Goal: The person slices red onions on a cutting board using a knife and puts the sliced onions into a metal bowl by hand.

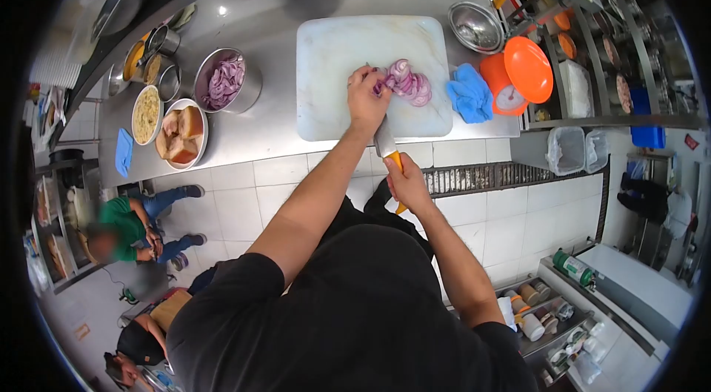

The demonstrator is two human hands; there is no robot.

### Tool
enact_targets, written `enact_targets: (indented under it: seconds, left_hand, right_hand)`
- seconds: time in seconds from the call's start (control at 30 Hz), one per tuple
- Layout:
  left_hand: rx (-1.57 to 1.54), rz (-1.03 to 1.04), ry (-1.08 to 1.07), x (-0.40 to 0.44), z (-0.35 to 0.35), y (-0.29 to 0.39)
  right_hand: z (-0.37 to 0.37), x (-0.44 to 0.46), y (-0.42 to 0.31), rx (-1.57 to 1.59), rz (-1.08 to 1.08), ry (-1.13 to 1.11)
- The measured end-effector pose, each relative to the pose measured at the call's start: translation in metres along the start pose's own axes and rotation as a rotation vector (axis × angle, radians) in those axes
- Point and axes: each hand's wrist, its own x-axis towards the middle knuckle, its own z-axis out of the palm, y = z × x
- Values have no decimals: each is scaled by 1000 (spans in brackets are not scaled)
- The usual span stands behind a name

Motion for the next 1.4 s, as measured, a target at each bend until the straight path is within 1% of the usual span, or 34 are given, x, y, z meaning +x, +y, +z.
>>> enact_targets:
  seconds: [0.17, 0.3, 0.43, 0.47, 0.57, 0.67, 0.73, 0.8, 0.9, 0.97, 1.0, 1.1, 1.13, 1.23, 1.27, 1.37, 1.4]
  left_hand:
    - [-84, 3, 59, 6, -2, -1]
    - [-147, 3, 103, 25, -22, 13]
    - [-149, 34, 211, 54, -55, 16]
    - [-147, 44, 243, 63, -66, 14]
    - [-95, 95, 379, 93, -111, -2]
    - [-96, -16, 428, 116, -175, -22]
    - [-37, 35, 533, 130, -216, -45]
    - [139, 99, 624, 141, -247, -79]
    - [233, -64, 538, 151, -278, -137]
    - [324, -227, 395, 156, -288, -174]
    - [366, -309, 322, 160, -290, -178]
    - [461, -284, 174, 158, -285, -182]
    - [488, -331, 82, 156, -284, -180]
    - [481, -388, -6, 146, -267, -177]
    - [495, -393, -123, 145, -263, -177]
    - [659, -310, -195, 133, -238, -180]
    - [634, -306, -231, 133, -230, -182]
  right_hand:
    - [7, -4, -12, -86, 1, 47]
    - [15, -9, -34, -97, -12, 29]
    - [35, -7, -68, -201, -108, 6]
    - [41, -4, -77, -290, -143, 3]
    - [69, 9, -105, -330, -219, -72]
    - [107, 30, -133, -409, -305, -176]
    - [138, 43, -150, -473, -338, -244]
    - [169, 55, -169, -534, -346, -310]
    - [195, 62, -196, -643, -219, -397]
    - [196, 61, -206, -651, -155, -422]
    - [192, 57, -211, -659, -117, -426]
    - [170, 43, -215, -642, -55, -395]
    - [160, 37, -214, -625, -44, -377]
    - [123, 15, -209, -560, -49, -341]
    - [108, 9, -203, -543, -62, -321]
    - [72, -16, -184, -460, -76, -238]
    - [62, -27, -181, -424, -70, -209]
